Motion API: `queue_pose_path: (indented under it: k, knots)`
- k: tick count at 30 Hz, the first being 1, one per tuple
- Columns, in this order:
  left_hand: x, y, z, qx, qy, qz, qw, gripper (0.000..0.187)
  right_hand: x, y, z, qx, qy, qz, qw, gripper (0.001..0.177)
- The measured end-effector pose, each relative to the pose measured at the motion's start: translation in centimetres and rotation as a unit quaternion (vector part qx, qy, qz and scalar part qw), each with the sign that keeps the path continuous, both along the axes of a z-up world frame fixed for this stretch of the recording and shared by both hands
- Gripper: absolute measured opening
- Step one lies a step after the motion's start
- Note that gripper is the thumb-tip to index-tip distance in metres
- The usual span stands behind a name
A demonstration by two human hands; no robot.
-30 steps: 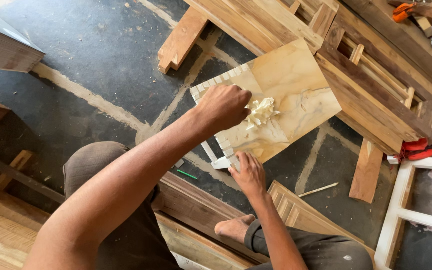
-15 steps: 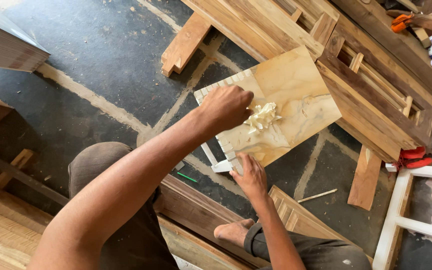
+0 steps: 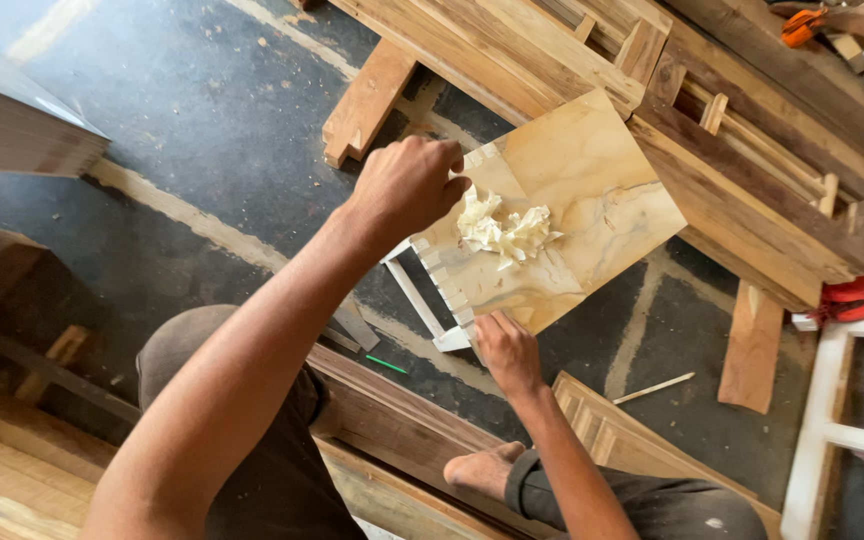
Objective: The person applies a white paste-like substance from a pile on a wooden board onto small white wooden pieces using their fingers. They repeatedly scoop the substance and spread it onto the edges of the pieces.
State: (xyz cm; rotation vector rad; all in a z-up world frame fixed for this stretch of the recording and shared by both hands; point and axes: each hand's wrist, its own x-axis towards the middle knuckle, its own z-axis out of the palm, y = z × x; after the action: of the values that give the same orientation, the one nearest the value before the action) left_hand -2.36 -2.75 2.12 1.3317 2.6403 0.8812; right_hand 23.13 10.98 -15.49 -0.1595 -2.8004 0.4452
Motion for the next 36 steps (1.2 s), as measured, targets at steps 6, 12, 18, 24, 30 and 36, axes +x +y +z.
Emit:
queue_pose_path:
  k: [6, 12, 18, 24, 30, 36]
  knots:
    - [0.7, -0.7, -1.5, -0.031, -0.001, -0.042, 0.999, 0.019, -0.4, 0.5, -2.0, 0.051, -0.070, -0.030, 0.996, 0.007]
    - [2.2, -0.1, -6.4, -0.161, -0.040, -0.075, 0.983, 0.025, 0.1, 0.6, -0.5, -0.130, -0.070, -0.091, 0.985, 0.023]
    - [7.5, 1.2, -15.1, -0.173, -0.003, -0.104, 0.979, 0.014, 0.2, 0.4, -0.2, -0.037, -0.047, 0.010, 0.998, 0.018]
    - [10.4, 0.1, -19.3, -0.096, 0.038, -0.139, 0.985, 0.014, -1.4, 0.9, -0.2, 0.019, -0.108, 0.024, 0.994, 0.023]
    - [9.7, 1.5, -19.7, -0.153, -0.079, -0.118, 0.978, 0.013, 0.2, -0.3, -1.5, -0.133, -0.356, -0.106, 0.919, 0.016]
    - [13.2, 0.5, -23.1, -0.276, -0.426, 0.018, 0.861, 0.048, 7.0, -8.2, -4.2, -0.106, -0.112, 0.027, 0.988, 0.021]
